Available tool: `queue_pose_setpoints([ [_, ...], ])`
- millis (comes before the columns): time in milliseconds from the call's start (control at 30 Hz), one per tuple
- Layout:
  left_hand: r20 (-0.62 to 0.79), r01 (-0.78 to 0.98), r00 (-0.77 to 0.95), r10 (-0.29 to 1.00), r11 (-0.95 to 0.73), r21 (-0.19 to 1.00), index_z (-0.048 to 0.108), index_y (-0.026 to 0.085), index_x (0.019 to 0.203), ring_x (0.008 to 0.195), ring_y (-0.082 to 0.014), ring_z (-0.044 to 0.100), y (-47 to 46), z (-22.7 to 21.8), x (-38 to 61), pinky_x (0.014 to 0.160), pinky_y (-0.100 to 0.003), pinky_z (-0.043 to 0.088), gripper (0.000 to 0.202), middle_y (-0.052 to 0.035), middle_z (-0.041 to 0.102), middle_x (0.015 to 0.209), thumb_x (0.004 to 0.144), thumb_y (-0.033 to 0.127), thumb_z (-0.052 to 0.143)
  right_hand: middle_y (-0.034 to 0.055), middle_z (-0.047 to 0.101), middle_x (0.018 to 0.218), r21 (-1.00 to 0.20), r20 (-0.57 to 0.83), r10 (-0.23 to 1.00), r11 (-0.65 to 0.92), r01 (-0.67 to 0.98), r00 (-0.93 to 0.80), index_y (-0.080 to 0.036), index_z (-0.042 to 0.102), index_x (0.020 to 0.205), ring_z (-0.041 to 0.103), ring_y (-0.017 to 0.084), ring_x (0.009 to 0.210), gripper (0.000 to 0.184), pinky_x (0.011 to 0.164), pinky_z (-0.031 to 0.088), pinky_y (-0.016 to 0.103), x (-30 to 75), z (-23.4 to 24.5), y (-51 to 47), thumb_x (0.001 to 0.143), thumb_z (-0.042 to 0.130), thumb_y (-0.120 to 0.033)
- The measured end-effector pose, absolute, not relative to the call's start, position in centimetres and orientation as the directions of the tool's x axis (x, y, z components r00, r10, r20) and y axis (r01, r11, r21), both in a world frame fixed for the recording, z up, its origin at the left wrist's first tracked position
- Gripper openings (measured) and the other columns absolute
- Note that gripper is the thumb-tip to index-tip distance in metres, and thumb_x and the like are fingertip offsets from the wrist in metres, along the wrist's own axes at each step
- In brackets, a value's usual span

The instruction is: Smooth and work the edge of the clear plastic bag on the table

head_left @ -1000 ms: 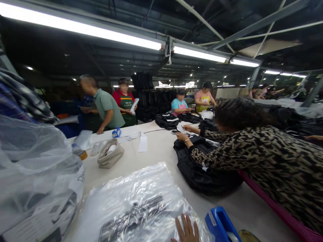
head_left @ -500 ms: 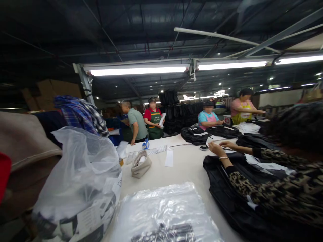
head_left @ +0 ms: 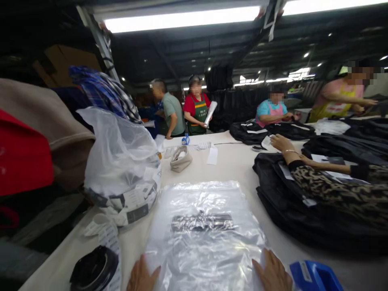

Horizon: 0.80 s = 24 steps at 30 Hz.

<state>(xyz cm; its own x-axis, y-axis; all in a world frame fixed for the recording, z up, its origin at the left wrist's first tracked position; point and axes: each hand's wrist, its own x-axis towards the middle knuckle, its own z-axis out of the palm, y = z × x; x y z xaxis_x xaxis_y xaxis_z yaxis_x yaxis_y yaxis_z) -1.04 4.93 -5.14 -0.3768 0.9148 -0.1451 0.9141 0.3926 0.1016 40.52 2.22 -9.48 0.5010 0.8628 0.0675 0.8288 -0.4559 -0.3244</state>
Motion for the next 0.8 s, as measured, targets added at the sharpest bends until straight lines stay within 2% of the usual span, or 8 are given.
queue_pose_setpoints([
  [100, -0.241, 0.918, -0.383, 0.892, 0.396, 0.008, 0.031, -0.002, 0.133, 0.121, -0.0329, 0.043, 5.0, -2.9, -0.6, 0.095, -0.043, 0.041, 0.066, -0.0241, 0.043, 0.132, 0.083, 0.041, 0.038, 0.0219, 0.060, 0.113, -0.285, 0.030, 0.920, -0.367, 0.885, 0.391, -0.009, 0.057, 0.113, 0.056, 0.036, 0.104, 0.055, 0.081, 0.046, 0.055, 40.4, -5.9, 2.2, 0.076, 0.031, -0.041],
  [167, -0.138, 0.943, -0.333, 0.933, 0.333, -0.019, 0.029, -0.003, 0.134, 0.125, -0.0338, 0.039, 4.3, -2.1, -0.1, 0.099, -0.044, 0.037, 0.067, -0.0261, 0.038, 0.136, 0.085, 0.042, 0.038, 0.0215, 0.057, 0.119, -0.270, -0.014, 0.954, -0.291, 0.918, 0.299, -0.007, 0.053, 0.119, 0.053, 0.033, 0.110, 0.055, 0.087, 0.044, 0.050, 40.1, -4.3, 2.1, 0.081, 0.031, -0.041],
  [233, -0.059, 1.000, -0.016, 0.998, 0.018, 0.024, 0.030, 0.004, 0.136, 0.131, -0.0321, 0.029, 2.3, -2.4, 0.3, 0.104, -0.045, 0.031, 0.065, -0.0221, 0.033, 0.141, 0.085, 0.044, 0.040, 0.0147, 0.052, 0.128, -0.273, -0.062, 0.981, -0.196, 0.942, 0.186, -0.011, 0.047, 0.126, 0.046, 0.026, 0.119, 0.053, 0.100, 0.036, 0.041, 39.5, -3.7, 0.7, 0.084, 0.036, -0.042],
  [333, -0.052, 0.879, 0.471, 0.881, -0.463, 0.114, 0.025, 0.016, 0.140, 0.134, -0.0305, 0.023, -2.8, -3.5, 0.6, 0.106, -0.048, 0.028, 0.070, -0.0153, 0.029, 0.145, 0.083, 0.051, 0.047, 0.0086, 0.050, 0.132, -0.286, -0.024, 0.997, 0.069, 0.956, -0.079, -0.018, 0.046, 0.128, 0.041, 0.022, 0.124, 0.049, 0.106, 0.027, 0.038, 37.6, -3.7, -3.7, 0.086, 0.044, -0.042],
  [467, -0.119, 0.774, 0.632, 0.766, -0.617, 0.141, 0.018, 0.025, 0.142, 0.133, -0.0355, 0.024, -7.8, -4.1, 0.5, 0.103, -0.057, 0.026, 0.088, -0.0155, 0.023, 0.147, 0.072, 0.060, 0.059, 0.0095, 0.046, 0.135, -0.196, 0.116, 0.919, 0.393, 0.898, -0.377, -0.022, 0.040, 0.133, 0.038, 0.027, 0.127, 0.053, 0.105, 0.024, 0.047, 34.4, -4.7, -9.8, 0.086, 0.048, -0.046],
  [600, -0.097, 0.767, 0.635, 0.766, -0.611, 0.195, 0.031, 0.024, 0.138, 0.128, -0.0315, 0.036, -8.1, -3.2, -0.5, 0.100, -0.049, 0.037, 0.074, -0.0129, 0.037, 0.141, 0.076, 0.055, 0.057, 0.0112, 0.044, 0.137, -0.150, 0.173, 0.910, 0.402, 0.903, -0.376, -0.022, 0.039, 0.134, 0.036, 0.028, 0.128, 0.056, 0.104, 0.023, 0.048, 33.5, -5.6, -11.6, 0.085, 0.049, -0.048],
  [700, 0.074, 0.751, 0.622, 0.780, -0.620, 0.227, 0.044, 0.019, 0.130, 0.117, -0.0282, 0.049, -7.6, -3.2, 0.0, 0.092, -0.039, 0.047, 0.059, -0.0131, 0.052, 0.128, 0.081, 0.050, 0.053, 0.0114, 0.048, 0.134, -0.194, 0.219, 0.926, 0.351, 0.916, -0.308, -0.019, 0.044, 0.129, 0.038, 0.025, 0.127, 0.050, 0.104, 0.026, 0.045, 34.3, -5.3, -11.0, 0.087, 0.048, -0.044],
  [800, 0.228, 0.707, 0.585, 0.778, -0.627, 0.327, 0.050, 0.017, 0.123, 0.109, -0.0250, 0.056, -6.9, -4.4, 3.9, 0.089, -0.035, 0.050, 0.046, -0.0125, 0.059, 0.119, 0.084, 0.041, 0.051, 0.0128, 0.048, 0.133, -0.192, 0.310, 0.944, 0.182, 0.964, -0.116, -0.017, 0.044, 0.128, 0.038, 0.025, 0.127, 0.043, 0.103, 0.029, 0.046, 35.2, -4.9, -10.6, 0.089, 0.044, -0.035],
])
